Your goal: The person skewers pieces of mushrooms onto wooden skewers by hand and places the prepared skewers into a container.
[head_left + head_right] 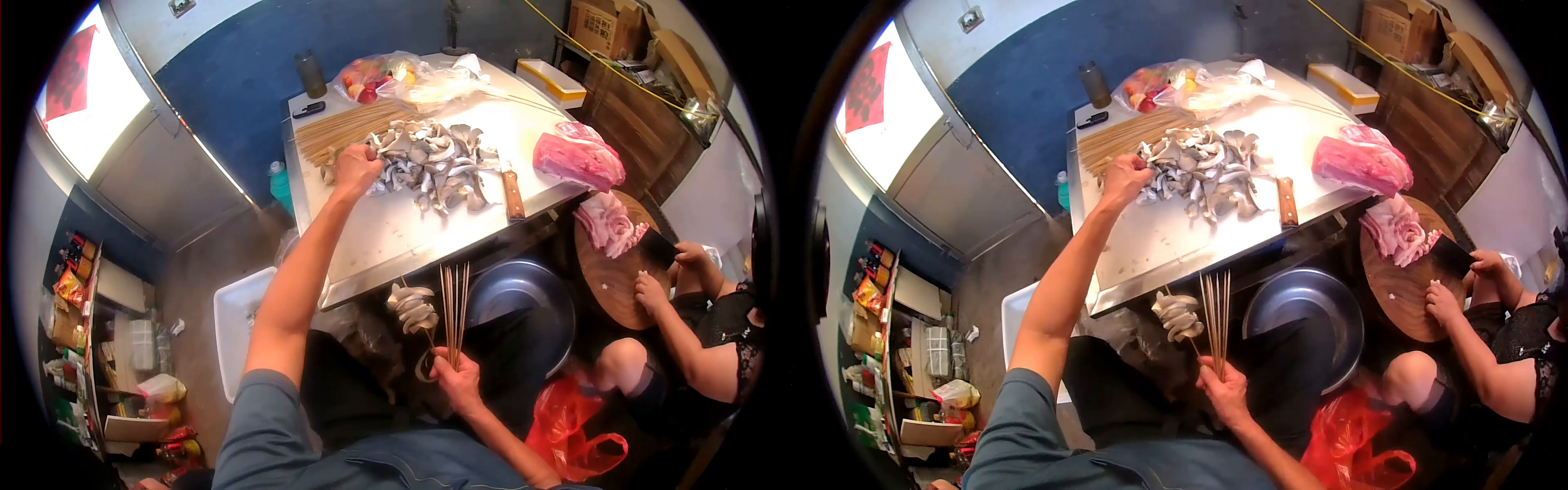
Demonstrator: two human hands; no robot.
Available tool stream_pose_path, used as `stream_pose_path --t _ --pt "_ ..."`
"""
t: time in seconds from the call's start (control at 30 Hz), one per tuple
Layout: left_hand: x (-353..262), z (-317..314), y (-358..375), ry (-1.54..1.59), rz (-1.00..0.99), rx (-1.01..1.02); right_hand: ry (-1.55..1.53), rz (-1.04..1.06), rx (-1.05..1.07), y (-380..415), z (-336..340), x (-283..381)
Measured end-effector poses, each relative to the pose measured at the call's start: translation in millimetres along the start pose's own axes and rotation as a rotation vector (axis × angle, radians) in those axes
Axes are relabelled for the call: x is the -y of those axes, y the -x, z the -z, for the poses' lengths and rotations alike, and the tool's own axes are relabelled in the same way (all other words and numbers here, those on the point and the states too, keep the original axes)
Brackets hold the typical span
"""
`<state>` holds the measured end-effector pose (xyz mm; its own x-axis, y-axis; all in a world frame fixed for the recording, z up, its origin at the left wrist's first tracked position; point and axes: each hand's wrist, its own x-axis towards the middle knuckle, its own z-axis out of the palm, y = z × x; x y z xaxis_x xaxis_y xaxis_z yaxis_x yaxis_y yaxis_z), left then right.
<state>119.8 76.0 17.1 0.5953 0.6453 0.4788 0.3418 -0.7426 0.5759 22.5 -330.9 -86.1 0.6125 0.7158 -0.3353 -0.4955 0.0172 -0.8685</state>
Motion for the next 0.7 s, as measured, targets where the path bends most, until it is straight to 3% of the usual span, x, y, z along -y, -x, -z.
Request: stream_pose_path --t 0.07,0.2,0.3,0.4,0.5,0.7 --pt "-1.4 1.7 1.9 0.102 0.105 0.021 -0.008 0.006 -0.009 1.1 1.6 -1.9" --pt "-11.0 24.4 15.1 0.147 0.106 0.061 -0.051 0.003 0.001 2.5 4.6 -2.5" --pt "-20.1 43.7 34.5 0.4 0.181 0.136 -0.03 -0.012 0.013 2.6 3.2 -1.5" --pt "-20.7 55.9 57.7 0.9 0.321 0.338 -0.02 -0.02 0.023 5.3 -2.9 5.0" --pt "-30.4 64.9 83.6 1.029 0.448 0.378 -0.025 -0.02 0.038 7.1 -5.2 5.4" --pt "-40.7 70.4 134.3 1.077 0.454 0.466 -0.042 0.014 0.05 11.6 -7.6 6.5"
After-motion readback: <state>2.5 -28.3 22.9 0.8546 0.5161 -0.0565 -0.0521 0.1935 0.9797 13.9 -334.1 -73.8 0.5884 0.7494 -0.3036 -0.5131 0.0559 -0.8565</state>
